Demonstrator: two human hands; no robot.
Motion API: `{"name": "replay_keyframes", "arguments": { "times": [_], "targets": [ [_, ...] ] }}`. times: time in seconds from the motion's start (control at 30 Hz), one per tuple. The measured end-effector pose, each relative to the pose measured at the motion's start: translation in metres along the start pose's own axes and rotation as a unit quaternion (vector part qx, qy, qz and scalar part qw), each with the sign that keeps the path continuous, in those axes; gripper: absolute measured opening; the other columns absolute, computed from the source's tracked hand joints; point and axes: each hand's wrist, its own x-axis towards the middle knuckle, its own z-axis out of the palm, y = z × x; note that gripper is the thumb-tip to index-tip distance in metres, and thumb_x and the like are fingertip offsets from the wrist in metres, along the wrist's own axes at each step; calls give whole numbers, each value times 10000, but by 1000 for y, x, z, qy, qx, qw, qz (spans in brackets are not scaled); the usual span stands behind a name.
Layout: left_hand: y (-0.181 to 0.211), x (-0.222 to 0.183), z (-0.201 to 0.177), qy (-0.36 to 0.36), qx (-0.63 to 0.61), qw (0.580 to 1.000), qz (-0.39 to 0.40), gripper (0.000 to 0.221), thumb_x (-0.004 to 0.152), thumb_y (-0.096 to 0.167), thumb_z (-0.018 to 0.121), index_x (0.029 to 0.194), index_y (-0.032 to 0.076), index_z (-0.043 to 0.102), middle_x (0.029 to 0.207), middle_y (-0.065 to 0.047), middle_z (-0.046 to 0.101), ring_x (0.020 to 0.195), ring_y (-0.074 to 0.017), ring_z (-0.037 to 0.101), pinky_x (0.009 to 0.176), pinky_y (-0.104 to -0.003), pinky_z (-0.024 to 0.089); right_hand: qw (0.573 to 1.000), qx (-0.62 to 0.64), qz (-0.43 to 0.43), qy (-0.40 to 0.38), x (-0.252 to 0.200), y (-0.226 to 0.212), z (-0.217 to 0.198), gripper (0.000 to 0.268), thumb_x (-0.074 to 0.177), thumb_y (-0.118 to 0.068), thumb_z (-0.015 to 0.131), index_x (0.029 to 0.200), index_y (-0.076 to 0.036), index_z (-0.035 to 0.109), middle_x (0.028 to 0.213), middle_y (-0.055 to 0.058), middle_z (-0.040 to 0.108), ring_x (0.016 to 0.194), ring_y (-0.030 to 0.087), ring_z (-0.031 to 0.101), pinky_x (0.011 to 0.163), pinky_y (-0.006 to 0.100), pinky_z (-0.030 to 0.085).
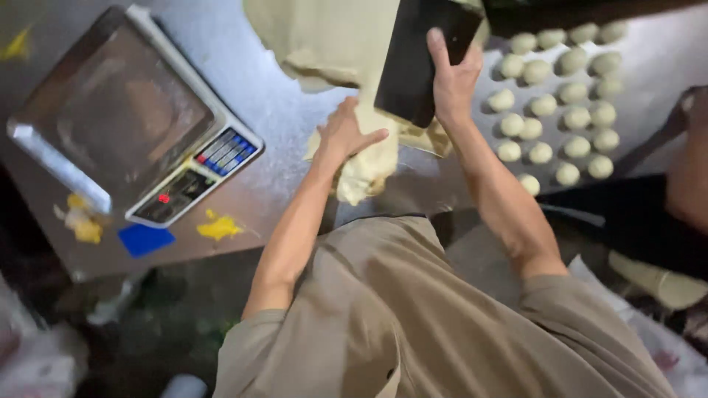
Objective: The person portions large pieces of dough by hand using a metal scraper on a stainless steel table, weighing individual portions on a digital scale, and occasionally rolling or folding them before placing them aside.
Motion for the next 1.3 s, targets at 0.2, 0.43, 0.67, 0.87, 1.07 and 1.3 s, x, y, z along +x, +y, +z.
{"name": "replay_keyframes", "arguments": {
  "times": [0.2,0.43,0.67,0.87,1.07,1.3],
  "targets": [
    [-59,20,16,-158,-140,977,1,771,730,448,785,1370,122,503,1249,-184,667,1149,-369,653,950,-473,507,981,-42,-41,-187,-44,15,-29,421,1016,-349,723,1240,-2,641,1047,162,750,943,286,760,814,399,586],
    [-83,-80,3,-116,-282,952,-36,492,781,279,734,1245,143,637,999,-153,737,917,-296,715,840,-399,555,915,-229,-153,-296,-106,37,68,303,972,-309,710,1090,-55,593,899,169,711,838,399,683,710,492,536],
    [-59,-146,-40,17,-312,948,-60,486,786,231,788,1226,125,610,975,-132,714,905,-230,697,826,-364,553,857,-242,-214,-401,-99,63,106,487,873,-529,778,947,-61,669,843,186,681,796,404,657,725,520,507],
    [-41,-191,-110,150,-354,922,-49,437,800,208,790,1166,94,581,998,-75,678,955,-183,655,863,-348,549,801,-184,-304,-482,-157,113,90,405,840,-439,771,915,-48,697,871,165,675,873,391,619,780,530,456],
    [-60,-228,-235,425,-303,836,168,705,848,129,878,1397,86,439,1317,-49,470,1248,-187,513,1026,-352,554,847,-159,-176,-477,-182,127,63,523,798,-472,826,945,18,718,905,199,690,883,400,634,807,499,496],
    [-144,-196,-314,549,-35,831,83,682,978,127,845,1498,78,407,1333,-153,700,1174,-244,721,1009,-354,584,874,-143,-114,-450,-183,116,56,587,785,-464,843,1044,50,725,972,239,710,930,378,669,839,465,532]
  ]
}}
